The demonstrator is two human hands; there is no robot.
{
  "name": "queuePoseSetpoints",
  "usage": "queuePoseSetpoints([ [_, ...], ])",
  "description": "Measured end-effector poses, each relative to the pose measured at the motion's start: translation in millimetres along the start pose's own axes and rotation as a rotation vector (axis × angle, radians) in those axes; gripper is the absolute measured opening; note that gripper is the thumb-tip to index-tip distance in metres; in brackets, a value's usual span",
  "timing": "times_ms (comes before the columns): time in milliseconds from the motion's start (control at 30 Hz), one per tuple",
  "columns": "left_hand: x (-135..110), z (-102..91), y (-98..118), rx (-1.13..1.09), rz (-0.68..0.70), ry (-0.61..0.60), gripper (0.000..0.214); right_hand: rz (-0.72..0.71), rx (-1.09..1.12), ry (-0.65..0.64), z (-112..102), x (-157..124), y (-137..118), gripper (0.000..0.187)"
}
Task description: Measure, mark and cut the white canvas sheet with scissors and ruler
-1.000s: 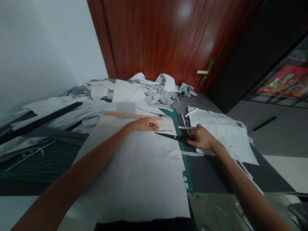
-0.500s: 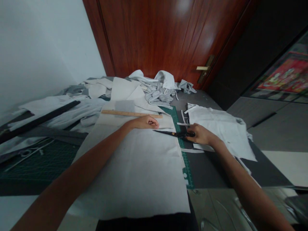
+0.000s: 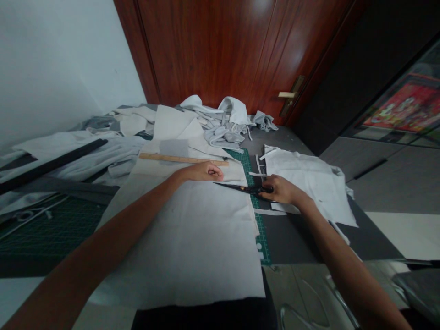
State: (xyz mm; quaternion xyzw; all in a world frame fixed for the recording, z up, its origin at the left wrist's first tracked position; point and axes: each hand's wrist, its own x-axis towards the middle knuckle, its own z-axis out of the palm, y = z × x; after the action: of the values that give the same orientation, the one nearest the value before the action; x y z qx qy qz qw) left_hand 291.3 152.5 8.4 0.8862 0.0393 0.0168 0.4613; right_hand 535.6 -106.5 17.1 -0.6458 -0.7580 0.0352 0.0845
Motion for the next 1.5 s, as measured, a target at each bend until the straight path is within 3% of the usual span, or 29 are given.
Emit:
queuePoseSetpoints([
  [1500,-1.1,-0.3,1.5,0.029,0.001,0.001,0.052,-0.016,0.018,-0.017,4.5,-1.3,6.5,0.039],
])
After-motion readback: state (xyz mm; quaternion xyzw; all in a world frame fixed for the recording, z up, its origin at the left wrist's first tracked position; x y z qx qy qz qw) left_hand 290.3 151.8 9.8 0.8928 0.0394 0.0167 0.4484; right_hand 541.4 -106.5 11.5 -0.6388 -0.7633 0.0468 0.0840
